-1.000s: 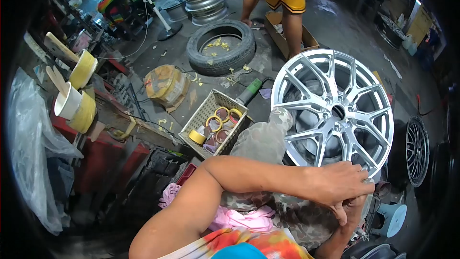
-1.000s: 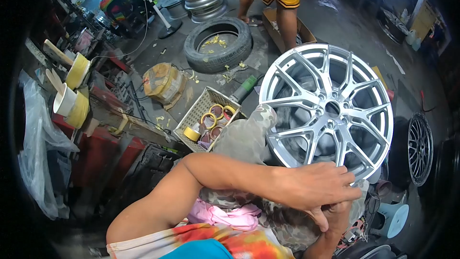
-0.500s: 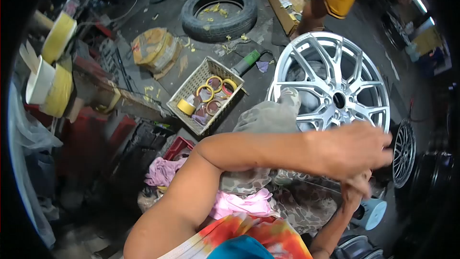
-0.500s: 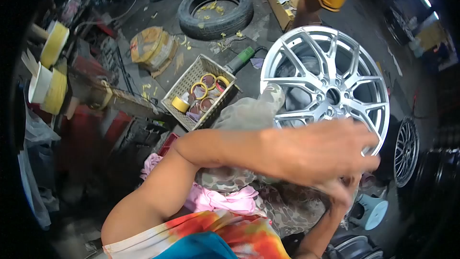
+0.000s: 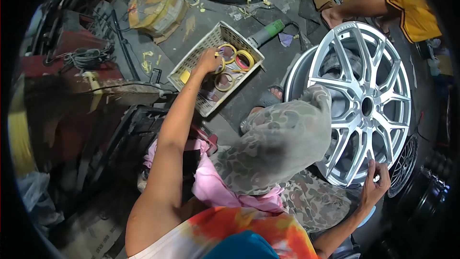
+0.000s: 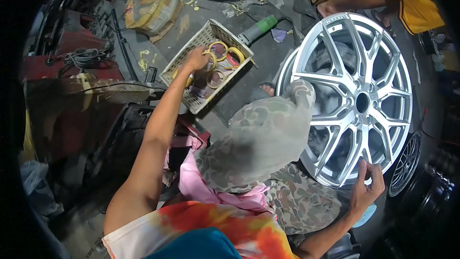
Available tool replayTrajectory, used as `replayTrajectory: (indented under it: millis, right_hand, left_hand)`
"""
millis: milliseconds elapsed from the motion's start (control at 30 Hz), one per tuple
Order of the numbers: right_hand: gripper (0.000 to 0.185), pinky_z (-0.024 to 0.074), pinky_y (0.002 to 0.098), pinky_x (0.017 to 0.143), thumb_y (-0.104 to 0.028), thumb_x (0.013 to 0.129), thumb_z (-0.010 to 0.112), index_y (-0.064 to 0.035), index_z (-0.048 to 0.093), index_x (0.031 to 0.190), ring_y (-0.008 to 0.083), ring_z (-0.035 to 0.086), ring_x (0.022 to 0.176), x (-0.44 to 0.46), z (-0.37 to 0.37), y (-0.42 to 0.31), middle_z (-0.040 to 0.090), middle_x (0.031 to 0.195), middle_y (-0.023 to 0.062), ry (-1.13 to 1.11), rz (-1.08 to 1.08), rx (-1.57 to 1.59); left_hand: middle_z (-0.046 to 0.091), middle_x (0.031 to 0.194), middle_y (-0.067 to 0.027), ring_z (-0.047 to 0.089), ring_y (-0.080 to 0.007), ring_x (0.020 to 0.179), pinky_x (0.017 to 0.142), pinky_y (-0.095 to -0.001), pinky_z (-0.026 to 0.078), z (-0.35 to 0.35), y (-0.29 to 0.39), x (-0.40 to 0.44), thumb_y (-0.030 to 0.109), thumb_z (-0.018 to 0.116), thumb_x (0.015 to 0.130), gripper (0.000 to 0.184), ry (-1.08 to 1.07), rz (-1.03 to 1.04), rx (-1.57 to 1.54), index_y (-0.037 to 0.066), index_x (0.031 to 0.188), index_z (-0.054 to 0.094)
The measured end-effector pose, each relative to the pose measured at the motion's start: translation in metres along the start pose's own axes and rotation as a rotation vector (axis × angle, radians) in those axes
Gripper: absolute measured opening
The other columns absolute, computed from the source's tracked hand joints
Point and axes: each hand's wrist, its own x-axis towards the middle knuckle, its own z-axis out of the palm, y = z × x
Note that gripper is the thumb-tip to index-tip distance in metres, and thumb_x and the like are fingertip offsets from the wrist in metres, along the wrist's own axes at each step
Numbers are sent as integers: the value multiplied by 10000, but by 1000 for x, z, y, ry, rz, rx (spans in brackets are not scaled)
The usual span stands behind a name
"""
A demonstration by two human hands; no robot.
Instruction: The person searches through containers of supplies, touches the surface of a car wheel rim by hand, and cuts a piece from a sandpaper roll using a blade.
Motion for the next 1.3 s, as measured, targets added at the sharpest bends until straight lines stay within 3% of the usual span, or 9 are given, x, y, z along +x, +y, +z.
replayTrajectory:
  millis: [100, 233, 333, 433, 733, 867, 967, 1167, 1300]
  right_hand:
    - [243, 355, 289, 601, -84, 1006, 719, 73, 603, 860, 97, 417, 648, 7, 5, 12, 527, 719, 36, -27, 50, -49]
    - [250, 351, 297, 603, -94, 1012, 714, 70, 600, 862, 105, 413, 652, 7, 6, 24, 509, 710, 37, -51, 90, -91]
    - [209, 364, 311, 610, -81, 1007, 706, 70, 638, 879, 119, 439, 649, 10, 7, 20, 539, 721, 47, -56, 113, -106]
    - [179, 388, 323, 624, -76, 1005, 694, 73, 676, 905, 136, 478, 654, 12, 5, 19, 584, 741, 63, -62, 137, -133]
    - [240, 388, 307, 640, -122, 1043, 680, 70, 623, 911, 126, 446, 693, 11, 5, 46, 572, 754, 63, -29, 174, -186]
    - [245, 376, 310, 628, -122, 1038, 688, 70, 621, 902, 122, 429, 685, 8, 5, 45, 561, 748, 53, -16, 137, -130]
    - [262, 412, 349, 661, -126, 1034, 682, 87, 617, 896, 178, 470, 683, 8, 3, 42, 583, 740, 94, -30, 202, -153]
    - [273, 421, 355, 676, -124, 1042, 673, 92, 594, 895, 188, 456, 698, 7, 4, 43, 584, 747, 101, -9, 231, -95]
    - [275, 387, 302, 646, -154, 1054, 679, 79, 620, 922, 126, 436, 719, 7, 5, 55, 556, 765, 54, -20, 169, -132]
  left_hand:
    - [570, 1481, -234, 619, -461, 1277, 1116, -524, 482, 25, -10, 2, 289, 675, 916, 520, 17, -133, 84, 85, 1393, 635]
    - [526, 1480, -273, 632, -468, 1260, 1094, -539, 503, 27, 0, -4, 235, 707, 892, 531, 80, -134, 159, 63, 1388, 625]
    - [583, 1383, -299, 676, -440, 1202, 1025, -534, 553, 20, -13, -1, 161, 722, 874, 471, -64, -244, 323, 27, 1320, 653]
    - [710, 1165, -253, 745, -415, 1043, 887, -501, 613, 13, -42, -12, 79, 702, 865, 298, -91, -94, 528, -8, 1149, 733]
    - [770, 964, -235, 763, -420, 935, 838, -519, 615, -14, -38, -68, 97, 697, 829, 153, -202, -6, 565, 26, 919, 797]
    - [762, 1057, -234, 764, -384, 982, 856, -491, 611, -11, -15, -46, 95, 696, 848, 223, -295, -43, 535, 13, 1037, 781]
    - [762, 1070, -233, 755, -400, 1005, 863, -494, 608, 7, -8, -18, 97, 700, 839, 276, -169, 9, 440, 15, 1095, 766]
    - [753, 1191, -233, 723, -391, 1156, 985, -479, 580, 11, -10, -6, 218, 800, 813, 426, -205, -313, 312, 10, 1181, 744]
    - [734, 1257, -237, 706, -381, 1200, 1010, -454, 574, 33, -38, -27, 277, 837, 792, 507, -367, -360, 325, 9, 1210, 738]
